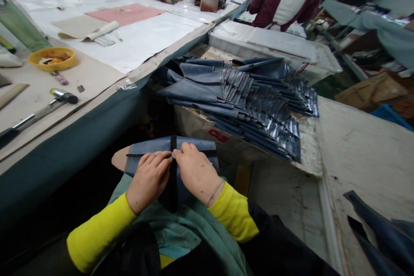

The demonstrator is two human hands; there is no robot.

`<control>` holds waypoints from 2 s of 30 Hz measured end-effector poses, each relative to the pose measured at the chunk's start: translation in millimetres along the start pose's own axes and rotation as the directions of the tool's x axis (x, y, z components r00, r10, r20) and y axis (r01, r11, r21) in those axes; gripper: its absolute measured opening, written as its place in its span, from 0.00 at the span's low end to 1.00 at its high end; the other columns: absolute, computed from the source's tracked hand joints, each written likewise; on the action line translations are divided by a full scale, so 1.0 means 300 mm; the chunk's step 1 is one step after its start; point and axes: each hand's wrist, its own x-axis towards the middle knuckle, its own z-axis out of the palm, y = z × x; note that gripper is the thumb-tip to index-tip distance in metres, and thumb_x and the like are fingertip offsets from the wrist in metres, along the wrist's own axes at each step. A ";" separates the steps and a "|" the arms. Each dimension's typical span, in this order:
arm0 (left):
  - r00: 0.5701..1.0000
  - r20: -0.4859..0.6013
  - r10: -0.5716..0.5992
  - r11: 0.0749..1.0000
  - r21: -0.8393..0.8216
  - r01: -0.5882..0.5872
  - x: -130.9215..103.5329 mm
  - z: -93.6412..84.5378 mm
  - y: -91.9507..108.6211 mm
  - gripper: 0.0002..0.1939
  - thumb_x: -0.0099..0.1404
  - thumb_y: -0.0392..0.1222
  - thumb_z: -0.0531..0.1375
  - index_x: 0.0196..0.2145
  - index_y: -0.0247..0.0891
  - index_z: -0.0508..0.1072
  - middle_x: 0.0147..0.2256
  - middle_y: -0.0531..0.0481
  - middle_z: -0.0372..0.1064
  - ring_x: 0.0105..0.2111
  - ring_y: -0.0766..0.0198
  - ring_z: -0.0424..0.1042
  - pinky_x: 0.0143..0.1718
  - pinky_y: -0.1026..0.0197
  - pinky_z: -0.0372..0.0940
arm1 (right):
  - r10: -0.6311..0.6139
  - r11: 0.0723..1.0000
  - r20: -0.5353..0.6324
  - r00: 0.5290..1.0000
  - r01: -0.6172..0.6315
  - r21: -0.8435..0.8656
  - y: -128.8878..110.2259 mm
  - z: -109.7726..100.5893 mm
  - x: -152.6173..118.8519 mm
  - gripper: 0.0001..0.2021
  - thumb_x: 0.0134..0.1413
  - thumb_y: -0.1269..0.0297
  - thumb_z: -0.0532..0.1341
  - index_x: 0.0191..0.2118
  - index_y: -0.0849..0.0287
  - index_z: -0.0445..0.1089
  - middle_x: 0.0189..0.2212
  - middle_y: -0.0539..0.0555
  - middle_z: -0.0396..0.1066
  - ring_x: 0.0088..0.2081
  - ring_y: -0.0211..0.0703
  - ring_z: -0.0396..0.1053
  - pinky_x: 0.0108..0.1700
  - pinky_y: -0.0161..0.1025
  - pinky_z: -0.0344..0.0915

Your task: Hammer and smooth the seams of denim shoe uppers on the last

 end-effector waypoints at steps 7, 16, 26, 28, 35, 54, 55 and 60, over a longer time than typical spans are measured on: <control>1.000 0.008 0.025 1.000 -0.009 -0.025 -0.002 -0.007 -0.014 0.15 0.63 0.34 0.53 0.47 0.39 0.68 0.51 0.45 0.67 0.49 0.55 0.65 0.50 0.51 0.56 | 0.063 0.997 -0.047 0.997 -0.065 -0.035 -0.029 0.027 0.009 0.17 0.60 0.73 0.49 0.53 0.62 0.64 0.40 0.59 0.65 0.42 0.46 0.62 0.43 0.40 0.63; 0.998 -0.053 0.038 0.999 -0.024 -0.040 -0.017 0.014 -0.017 0.17 0.61 0.33 0.53 0.48 0.37 0.68 0.49 0.44 0.68 0.48 0.56 0.65 0.50 0.51 0.56 | 0.047 0.989 -0.165 0.985 -0.023 0.146 0.030 0.064 -0.064 0.16 0.61 0.70 0.50 0.52 0.63 0.66 0.39 0.59 0.65 0.43 0.45 0.62 0.47 0.43 0.63; 0.994 -0.014 0.110 0.992 0.070 -0.108 -0.009 0.015 -0.013 0.19 0.62 0.33 0.53 0.52 0.37 0.67 0.49 0.45 0.68 0.46 0.55 0.65 0.49 0.51 0.57 | 0.080 0.991 -0.063 0.995 -0.087 -0.106 -0.030 0.044 -0.103 0.19 0.59 0.74 0.49 0.55 0.62 0.61 0.42 0.61 0.65 0.43 0.49 0.61 0.41 0.44 0.64; 0.989 0.001 0.150 0.984 0.097 -0.149 -0.004 0.018 -0.012 0.18 0.62 0.33 0.53 0.51 0.35 0.68 0.48 0.44 0.68 0.46 0.54 0.65 0.50 0.51 0.56 | 0.114 0.981 -0.058 0.992 -0.122 -0.151 -0.050 0.054 -0.107 0.20 0.59 0.74 0.48 0.57 0.63 0.58 0.44 0.62 0.65 0.44 0.51 0.60 0.39 0.46 0.64; 0.981 0.042 0.191 0.974 0.115 -0.195 0.018 0.015 -0.013 0.15 0.63 0.32 0.52 0.46 0.34 0.70 0.43 0.44 0.70 0.44 0.55 0.66 0.53 0.51 0.55 | 0.090 0.986 -0.083 0.992 -0.101 -0.134 -0.043 0.081 -0.110 0.20 0.59 0.74 0.48 0.57 0.63 0.57 0.47 0.62 0.65 0.45 0.52 0.59 0.40 0.46 0.64; 0.996 -0.065 0.056 0.993 0.106 -0.049 -0.075 -0.032 -0.083 0.18 0.65 0.36 0.51 0.52 0.38 0.67 0.50 0.46 0.69 0.49 0.56 0.65 0.57 0.47 0.50 | -0.178 0.970 -0.226 0.958 0.209 0.122 0.005 0.032 -0.036 0.14 0.59 0.71 0.52 0.49 0.61 0.67 0.43 0.58 0.68 0.47 0.45 0.62 0.48 0.44 0.63; 0.996 -0.069 0.054 0.994 0.102 -0.047 -0.076 -0.031 -0.086 0.18 0.65 0.36 0.51 0.52 0.38 0.67 0.49 0.46 0.69 0.49 0.57 0.65 0.57 0.47 0.50 | -0.186 0.969 -0.220 0.958 0.215 0.117 0.001 0.045 -0.026 0.13 0.59 0.71 0.52 0.48 0.62 0.68 0.42 0.58 0.69 0.46 0.45 0.62 0.49 0.44 0.63; 0.994 -0.097 0.042 0.997 0.068 -0.036 -0.078 -0.032 -0.115 0.16 0.64 0.35 0.52 0.49 0.40 0.69 0.46 0.47 0.71 0.46 0.58 0.67 0.56 0.47 0.52 | -0.196 0.963 -0.219 0.956 0.229 0.141 -0.014 0.093 0.011 0.13 0.60 0.70 0.53 0.48 0.61 0.67 0.41 0.58 0.69 0.45 0.44 0.62 0.48 0.42 0.63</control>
